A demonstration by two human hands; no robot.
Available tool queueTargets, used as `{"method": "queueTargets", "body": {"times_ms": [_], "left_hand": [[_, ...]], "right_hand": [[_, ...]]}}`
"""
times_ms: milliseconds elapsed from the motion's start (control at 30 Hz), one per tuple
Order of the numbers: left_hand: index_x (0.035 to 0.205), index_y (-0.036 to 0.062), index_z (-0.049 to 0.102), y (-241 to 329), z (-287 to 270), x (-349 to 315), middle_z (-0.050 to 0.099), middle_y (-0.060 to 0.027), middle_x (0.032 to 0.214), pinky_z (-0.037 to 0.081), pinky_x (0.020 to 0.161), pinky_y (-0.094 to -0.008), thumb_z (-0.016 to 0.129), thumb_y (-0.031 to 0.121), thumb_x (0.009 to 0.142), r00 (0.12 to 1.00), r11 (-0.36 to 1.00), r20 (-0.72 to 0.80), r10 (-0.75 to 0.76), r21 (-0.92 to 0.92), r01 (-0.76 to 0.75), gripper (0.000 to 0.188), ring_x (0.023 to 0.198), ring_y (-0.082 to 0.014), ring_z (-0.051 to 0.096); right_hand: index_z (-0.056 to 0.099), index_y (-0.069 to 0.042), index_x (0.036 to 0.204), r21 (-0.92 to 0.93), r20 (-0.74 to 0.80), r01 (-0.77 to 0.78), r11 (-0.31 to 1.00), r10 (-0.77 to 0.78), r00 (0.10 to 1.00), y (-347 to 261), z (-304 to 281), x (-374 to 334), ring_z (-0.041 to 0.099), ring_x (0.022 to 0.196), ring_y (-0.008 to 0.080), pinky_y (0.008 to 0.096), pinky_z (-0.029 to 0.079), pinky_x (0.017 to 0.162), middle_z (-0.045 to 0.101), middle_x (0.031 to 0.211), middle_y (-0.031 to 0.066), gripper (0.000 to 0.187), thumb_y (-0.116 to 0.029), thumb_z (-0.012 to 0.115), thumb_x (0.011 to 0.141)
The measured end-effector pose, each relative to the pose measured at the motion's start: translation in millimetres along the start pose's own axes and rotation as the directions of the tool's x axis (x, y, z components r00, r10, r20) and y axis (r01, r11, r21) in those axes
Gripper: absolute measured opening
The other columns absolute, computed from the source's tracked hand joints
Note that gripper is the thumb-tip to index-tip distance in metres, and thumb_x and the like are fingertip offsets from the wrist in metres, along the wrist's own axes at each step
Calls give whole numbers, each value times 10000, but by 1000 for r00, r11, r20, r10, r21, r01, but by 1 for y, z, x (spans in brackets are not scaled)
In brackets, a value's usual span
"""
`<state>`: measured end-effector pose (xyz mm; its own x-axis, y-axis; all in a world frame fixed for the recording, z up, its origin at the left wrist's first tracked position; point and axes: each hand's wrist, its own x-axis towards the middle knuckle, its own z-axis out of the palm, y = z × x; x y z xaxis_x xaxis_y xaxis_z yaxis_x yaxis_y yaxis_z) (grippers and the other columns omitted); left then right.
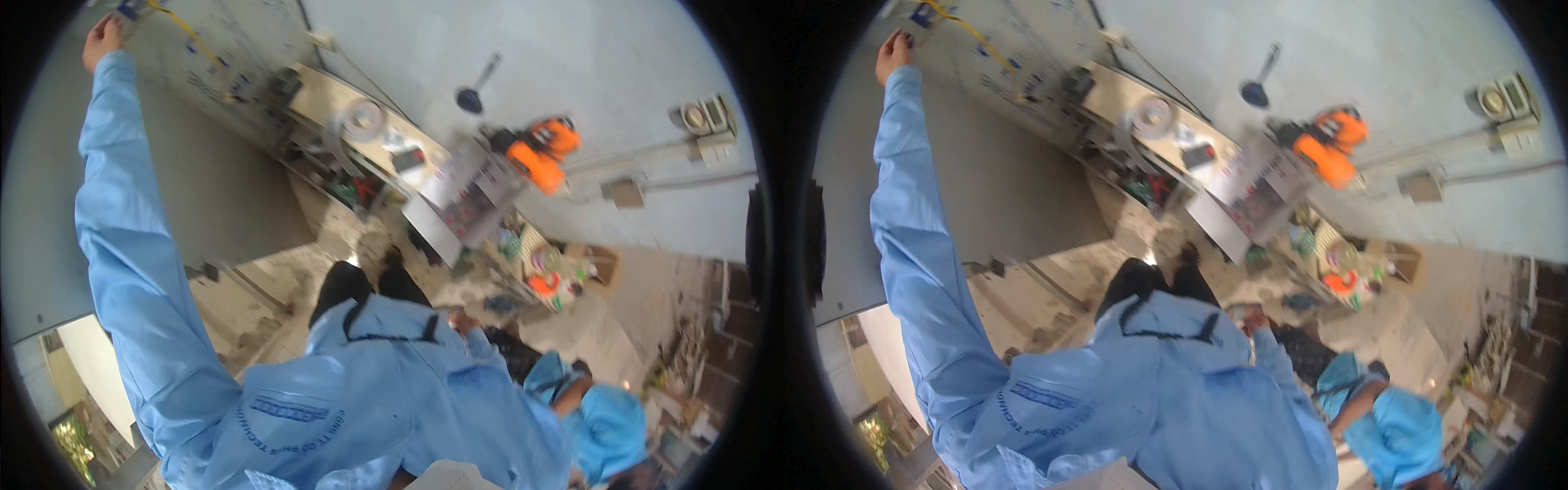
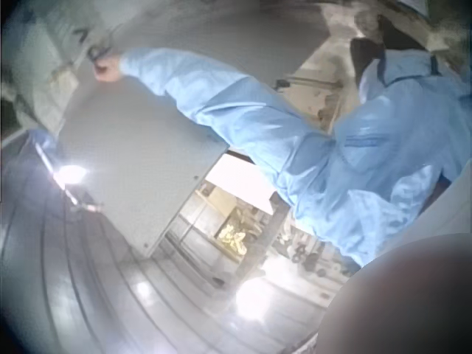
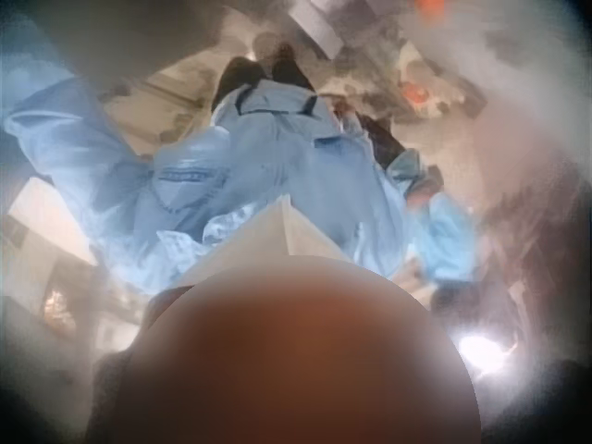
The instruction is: The person scrapes the surface of a large white board with a small metal tool, then uses a utility knife to cut along the board's edge. The person later picks up a drill and a roll of tape.
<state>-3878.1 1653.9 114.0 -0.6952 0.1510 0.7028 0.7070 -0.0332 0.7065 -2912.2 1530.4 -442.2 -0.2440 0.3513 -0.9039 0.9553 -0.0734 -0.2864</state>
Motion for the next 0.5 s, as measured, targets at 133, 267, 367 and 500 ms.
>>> {"method": "queueTargets", "body": {"times_ms": [133,267,367,500], "left_hand": [[977,101,726,63,-28,106,718,-96,912,529,806,-359,644,277,809,893,767,-207,400,609,-202,256,863,-239,679],[1010,166,714,81,13,139,711,-80,986,521,844,-389,615,174,790,924,905,-307,229,417,-86,241,925,-278,670],[1110,188,677,81,24,159,693,-57,1059,510,870,-363,618,172,790,954,853,-211,213,517,-76,325,992,-249,647],[1207,220,617,77,27,180,680,-44,1104,475,940,-384,710,303,776,985,648,39,170,749,-141,449,1095,-278,593]], "right_hand": [[696,-18,878,231,-4,178,956,-182,983,-86,-15,-11,670,641,228,366,528,541,698,756,148,237,-245,631,872],[676,-2,884,516,2,164,841,-193,981,-160,-32,-26,653,580,218,335,513,482,688,725,144,202,-199,634,876],[661,9,889,646,-94,180,741,-157,983,-203,-35,-37,640,534,210,311,501,438,681,702,142,176,-165,637,879],[654,7,910,675,-309,281,682,-84,947,-254,-41,-42,658,565,196,307,516,457,689,723,145,183,-166,669,852]]}}
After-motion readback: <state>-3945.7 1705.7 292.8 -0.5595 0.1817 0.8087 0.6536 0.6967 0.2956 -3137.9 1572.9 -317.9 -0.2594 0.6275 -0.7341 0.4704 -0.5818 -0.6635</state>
